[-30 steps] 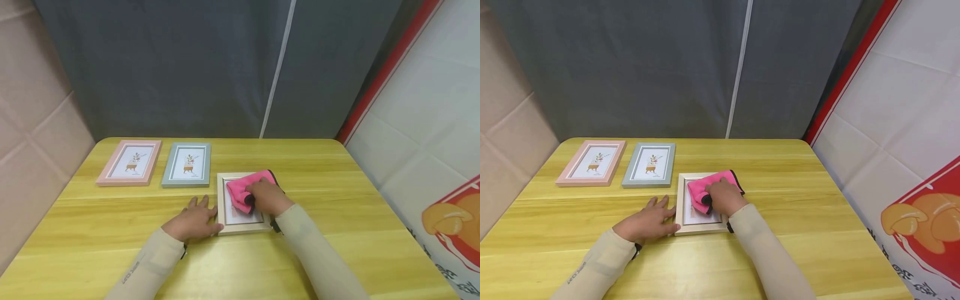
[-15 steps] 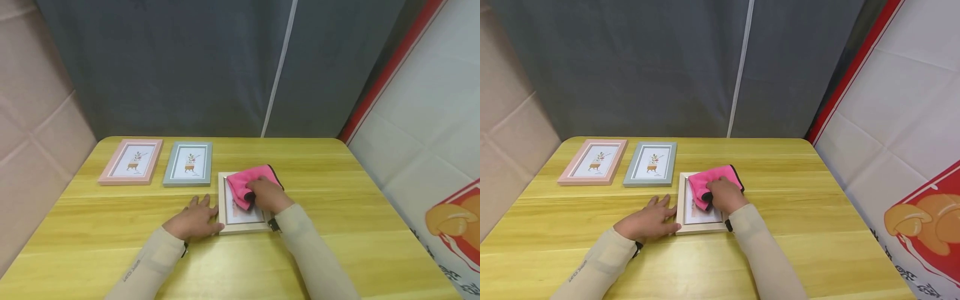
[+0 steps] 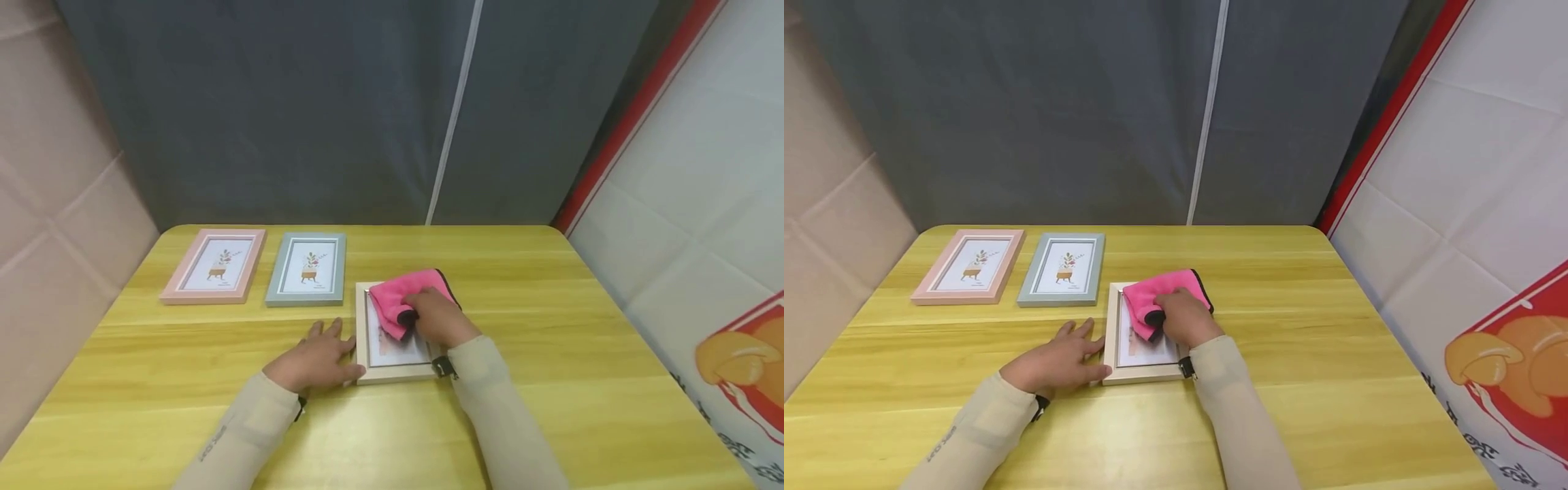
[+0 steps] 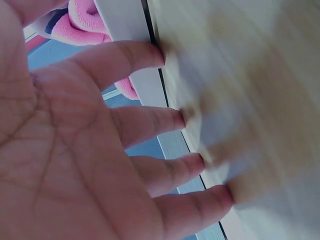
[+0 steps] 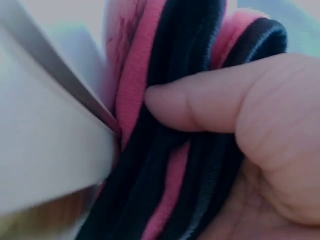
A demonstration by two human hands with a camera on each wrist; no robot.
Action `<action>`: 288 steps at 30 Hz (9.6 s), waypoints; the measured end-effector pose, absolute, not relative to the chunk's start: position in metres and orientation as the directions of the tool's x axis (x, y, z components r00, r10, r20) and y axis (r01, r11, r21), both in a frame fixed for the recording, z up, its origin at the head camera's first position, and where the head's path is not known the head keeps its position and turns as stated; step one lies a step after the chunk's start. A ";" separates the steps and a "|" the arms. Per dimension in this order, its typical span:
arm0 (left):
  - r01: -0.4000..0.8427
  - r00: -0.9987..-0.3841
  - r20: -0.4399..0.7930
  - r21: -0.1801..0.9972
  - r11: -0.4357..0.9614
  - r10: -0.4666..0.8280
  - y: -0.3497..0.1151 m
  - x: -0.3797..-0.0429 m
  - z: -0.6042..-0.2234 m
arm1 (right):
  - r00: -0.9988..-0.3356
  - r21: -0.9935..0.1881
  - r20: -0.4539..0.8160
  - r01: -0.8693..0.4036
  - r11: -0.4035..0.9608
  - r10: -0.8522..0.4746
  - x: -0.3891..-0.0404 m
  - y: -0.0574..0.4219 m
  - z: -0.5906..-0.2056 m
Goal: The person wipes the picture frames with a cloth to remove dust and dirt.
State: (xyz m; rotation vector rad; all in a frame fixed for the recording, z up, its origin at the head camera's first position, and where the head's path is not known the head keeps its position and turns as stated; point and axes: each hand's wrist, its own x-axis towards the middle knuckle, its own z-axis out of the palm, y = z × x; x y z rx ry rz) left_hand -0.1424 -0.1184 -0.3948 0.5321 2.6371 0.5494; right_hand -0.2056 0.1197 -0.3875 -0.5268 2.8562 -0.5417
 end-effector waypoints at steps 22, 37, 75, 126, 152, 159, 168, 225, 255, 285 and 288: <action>0.330 -0.868 -0.224 0.405 0.853 0.442 -0.102 -0.135 -0.401 | -0.963 -0.380 0.026 -0.257 0.888 -0.268 -0.208 0.146 -0.379; 0.318 -0.853 -0.259 0.432 0.844 0.454 -0.104 -0.136 -0.399 | -0.912 -0.265 -0.056 -0.379 0.887 -0.407 -0.201 0.113 -0.383; 0.314 -0.858 -0.245 0.444 0.839 0.451 -0.102 -0.134 -0.404 | -0.947 -0.281 -0.076 -0.279 0.918 -0.311 -0.203 0.144 -0.379; 0.315 -0.856 -0.245 0.453 0.834 0.456 -0.103 -0.136 -0.403 | -0.914 -0.321 0.040 -0.394 0.861 -0.403 -0.197 0.129 -0.368; 0.313 -0.857 -0.243 0.455 0.834 0.454 -0.103 -0.132 -0.402 | -0.896 -0.273 -0.002 -0.427 0.862 -0.444 -0.198 0.107 -0.388; 0.341 -0.858 -0.215 0.443 0.829 0.468 -0.105 -0.132 -0.403 | -0.854 -0.359 0.051 -0.499 0.789 -0.517 -0.199 0.102 -0.392; 0.328 -0.860 -0.217 0.457 0.827 0.461 -0.106 -0.132 -0.406 | -0.835 -0.402 0.071 -0.525 0.750 -0.546 -0.197 0.110 -0.380; 0.330 -0.862 -0.221 0.440 0.835 0.457 -0.105 -0.134 -0.403 | -0.792 -0.520 -0.028 -0.509 0.686 -0.609 -0.218 0.103 -0.384; 0.296 -0.865 -0.219 0.505 0.811 0.452 -0.109 -0.132 -0.405 | -0.679 -0.264 -0.084 -0.690 0.673 -0.729 -0.125 0.098 -0.373; 0.313 -0.847 -0.260 0.463 0.830 0.464 -0.110 -0.132 -0.399 | -0.840 -0.274 -0.278 -0.395 0.877 -0.466 -0.202 0.071 -0.373; 0.324 -0.843 -0.255 0.461 0.826 0.473 -0.110 -0.133 -0.399 | -0.851 -0.275 -0.256 -0.392 0.878 -0.460 -0.203 0.070 -0.373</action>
